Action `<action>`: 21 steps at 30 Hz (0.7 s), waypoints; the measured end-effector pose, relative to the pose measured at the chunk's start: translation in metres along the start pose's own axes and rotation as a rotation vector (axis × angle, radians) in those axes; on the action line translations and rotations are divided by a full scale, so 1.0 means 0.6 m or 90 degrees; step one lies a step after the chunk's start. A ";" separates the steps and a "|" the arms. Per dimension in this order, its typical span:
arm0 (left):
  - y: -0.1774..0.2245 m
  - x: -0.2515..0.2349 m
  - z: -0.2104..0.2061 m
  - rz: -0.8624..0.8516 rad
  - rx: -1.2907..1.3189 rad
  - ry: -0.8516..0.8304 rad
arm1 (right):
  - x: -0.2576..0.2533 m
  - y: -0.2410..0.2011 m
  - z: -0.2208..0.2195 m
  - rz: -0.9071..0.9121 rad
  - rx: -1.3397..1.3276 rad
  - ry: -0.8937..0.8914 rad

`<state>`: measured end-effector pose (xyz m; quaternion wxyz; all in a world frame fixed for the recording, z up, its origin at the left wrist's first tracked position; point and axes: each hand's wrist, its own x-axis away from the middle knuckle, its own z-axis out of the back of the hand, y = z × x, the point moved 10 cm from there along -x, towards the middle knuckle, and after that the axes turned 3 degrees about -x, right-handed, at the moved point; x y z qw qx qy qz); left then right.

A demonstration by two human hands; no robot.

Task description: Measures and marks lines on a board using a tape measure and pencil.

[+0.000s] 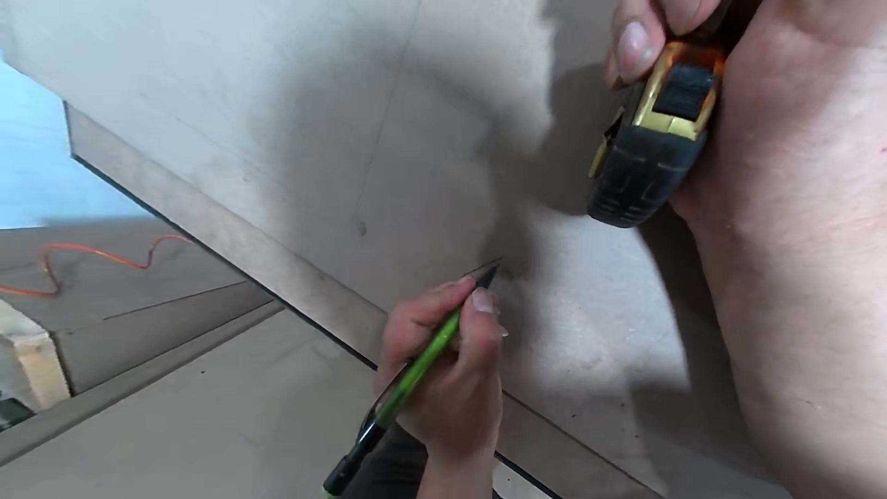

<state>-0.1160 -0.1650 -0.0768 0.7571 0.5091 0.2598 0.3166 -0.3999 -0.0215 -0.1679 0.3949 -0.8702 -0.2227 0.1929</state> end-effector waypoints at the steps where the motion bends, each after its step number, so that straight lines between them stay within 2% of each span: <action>1: 0.000 0.000 0.000 0.002 0.004 0.007 | 0.004 -0.012 -0.020 0.008 0.019 0.008; 4: -0.001 -0.002 -0.001 0.008 0.014 0.005 | 0.034 -0.067 -0.103 0.055 0.118 0.212; 5: -0.002 -0.003 -0.002 0.013 0.018 0.002 | 0.037 -0.073 -0.113 0.054 0.129 0.232; 15: 0.003 -0.004 -0.008 -0.004 0.003 -0.022 | 0.036 -0.080 -0.120 0.056 0.161 0.218; 21: 0.008 0.025 -0.033 -0.021 -0.001 -0.145 | 0.035 -0.079 -0.120 0.055 0.165 0.216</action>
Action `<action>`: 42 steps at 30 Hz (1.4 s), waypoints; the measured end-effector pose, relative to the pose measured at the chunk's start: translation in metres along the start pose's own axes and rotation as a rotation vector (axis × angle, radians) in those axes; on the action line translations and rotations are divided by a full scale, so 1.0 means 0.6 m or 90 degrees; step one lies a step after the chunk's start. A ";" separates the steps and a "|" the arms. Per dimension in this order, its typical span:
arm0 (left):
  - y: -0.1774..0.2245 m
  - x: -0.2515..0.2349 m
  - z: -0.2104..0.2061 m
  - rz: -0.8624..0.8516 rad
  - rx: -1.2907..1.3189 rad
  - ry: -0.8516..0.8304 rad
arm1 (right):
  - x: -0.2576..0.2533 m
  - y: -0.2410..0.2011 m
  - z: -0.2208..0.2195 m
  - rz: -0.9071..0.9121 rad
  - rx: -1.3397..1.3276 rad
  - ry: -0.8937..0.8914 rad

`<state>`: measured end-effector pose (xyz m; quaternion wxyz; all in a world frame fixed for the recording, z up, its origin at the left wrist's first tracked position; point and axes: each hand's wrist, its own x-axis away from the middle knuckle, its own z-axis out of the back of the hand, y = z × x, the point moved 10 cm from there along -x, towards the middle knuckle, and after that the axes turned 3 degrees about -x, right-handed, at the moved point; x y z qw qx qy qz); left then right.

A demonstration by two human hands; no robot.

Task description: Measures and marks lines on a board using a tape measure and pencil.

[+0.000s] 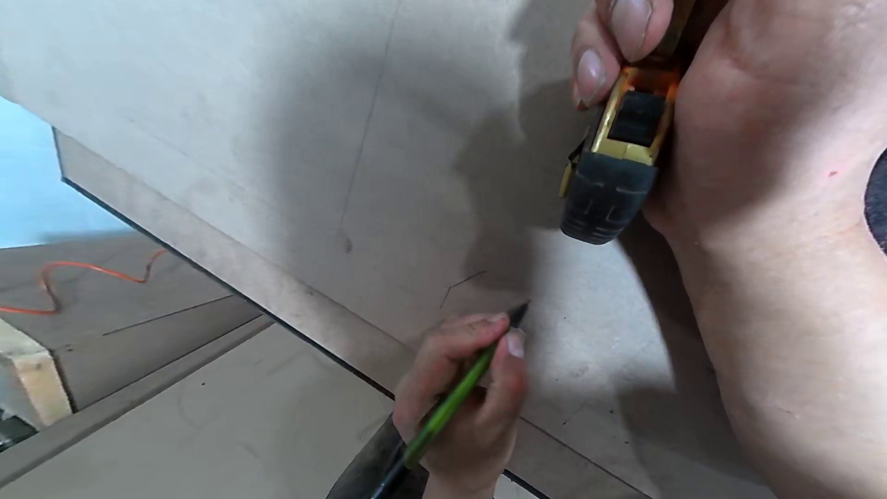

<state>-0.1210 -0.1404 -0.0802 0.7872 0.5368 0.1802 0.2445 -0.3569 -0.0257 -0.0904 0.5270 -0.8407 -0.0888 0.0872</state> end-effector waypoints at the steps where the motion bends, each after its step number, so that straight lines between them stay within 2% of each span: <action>1: 0.000 0.004 -0.006 0.002 0.006 -0.016 | 0.000 -0.001 0.000 0.002 0.001 -0.001; 20: 0.010 0.018 -0.029 -0.028 -0.011 -0.071 | 0.003 0.007 0.003 -0.017 0.044 -0.003; 25: -0.002 -0.005 0.017 -0.019 0.005 0.025 | 0.002 0.001 0.002 -0.004 0.040 -0.006; 28: 0.006 -0.043 0.066 -0.071 -0.086 0.066 | 0.000 -0.007 -0.005 0.020 -0.014 -0.012; 31: 0.020 -0.104 0.090 -0.179 -0.218 0.031 | -0.004 -0.015 -0.011 0.026 -0.041 -0.006; 35: 0.001 -0.185 0.063 -0.276 -0.493 -0.157 | 0.001 -0.015 -0.017 -0.006 -0.040 -0.006; 38: -0.010 -0.198 0.053 -0.339 -0.505 -0.205 | 0.000 -0.012 -0.027 -0.028 -0.051 -0.001; 42: -0.017 -0.194 0.048 -0.325 -0.544 -0.209 | 0.003 -0.018 -0.023 -0.050 0.009 -0.034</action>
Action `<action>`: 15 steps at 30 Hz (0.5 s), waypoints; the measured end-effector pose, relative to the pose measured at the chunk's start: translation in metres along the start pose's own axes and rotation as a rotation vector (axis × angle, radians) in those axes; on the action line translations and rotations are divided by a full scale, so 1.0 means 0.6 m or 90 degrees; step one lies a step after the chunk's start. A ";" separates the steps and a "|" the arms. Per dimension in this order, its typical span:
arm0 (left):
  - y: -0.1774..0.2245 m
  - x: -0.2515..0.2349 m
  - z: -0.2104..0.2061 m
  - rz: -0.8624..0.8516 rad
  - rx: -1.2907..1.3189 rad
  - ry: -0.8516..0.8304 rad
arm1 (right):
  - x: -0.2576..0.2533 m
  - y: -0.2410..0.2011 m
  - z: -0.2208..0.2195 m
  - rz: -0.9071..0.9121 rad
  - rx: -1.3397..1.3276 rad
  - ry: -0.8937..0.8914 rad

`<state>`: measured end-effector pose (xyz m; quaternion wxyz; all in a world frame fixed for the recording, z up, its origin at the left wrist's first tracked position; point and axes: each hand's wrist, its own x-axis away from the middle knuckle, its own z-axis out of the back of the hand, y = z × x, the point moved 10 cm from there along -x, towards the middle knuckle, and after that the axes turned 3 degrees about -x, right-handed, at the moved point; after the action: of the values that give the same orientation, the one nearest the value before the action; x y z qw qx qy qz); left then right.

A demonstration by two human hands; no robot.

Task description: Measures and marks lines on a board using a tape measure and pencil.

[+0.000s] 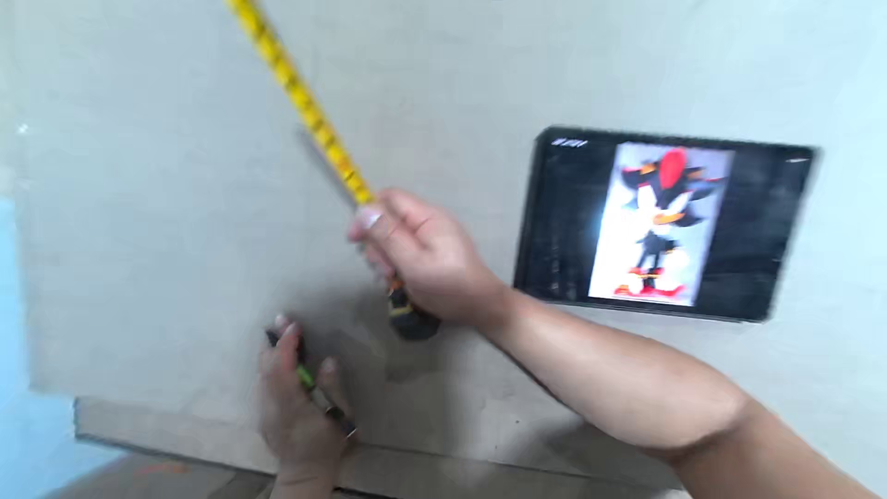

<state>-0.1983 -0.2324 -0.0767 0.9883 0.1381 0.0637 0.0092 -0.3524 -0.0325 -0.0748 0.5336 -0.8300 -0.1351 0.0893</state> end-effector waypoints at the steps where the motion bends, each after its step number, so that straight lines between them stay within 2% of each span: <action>1: 0.005 -0.001 0.003 -0.004 0.002 -0.002 | 0.003 0.000 -0.003 -0.014 0.010 -0.013; 3: 0.012 -0.006 0.009 -0.019 0.012 -0.002 | 0.023 -0.003 0.000 -0.043 0.016 0.005; 5: 0.007 -0.007 0.007 -0.043 0.012 -0.002 | 0.076 -0.004 0.014 -0.075 0.031 0.089; 10: 0.014 -0.013 0.013 -0.081 0.012 0.011 | 0.331 0.032 -0.006 -0.257 -0.003 0.272; 13: 0.003 -0.012 0.009 -0.067 0.041 -0.020 | 0.473 0.066 -0.055 -0.319 -0.037 0.376; 15: -0.004 -0.011 0.006 -0.057 0.058 -0.065 | 0.533 0.089 -0.095 -0.349 -0.056 0.425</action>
<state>-0.2043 -0.2359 -0.0734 0.9825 0.1800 0.0193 -0.0446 -0.0258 -0.0008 -0.1011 0.5161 -0.7690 -0.1742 -0.3347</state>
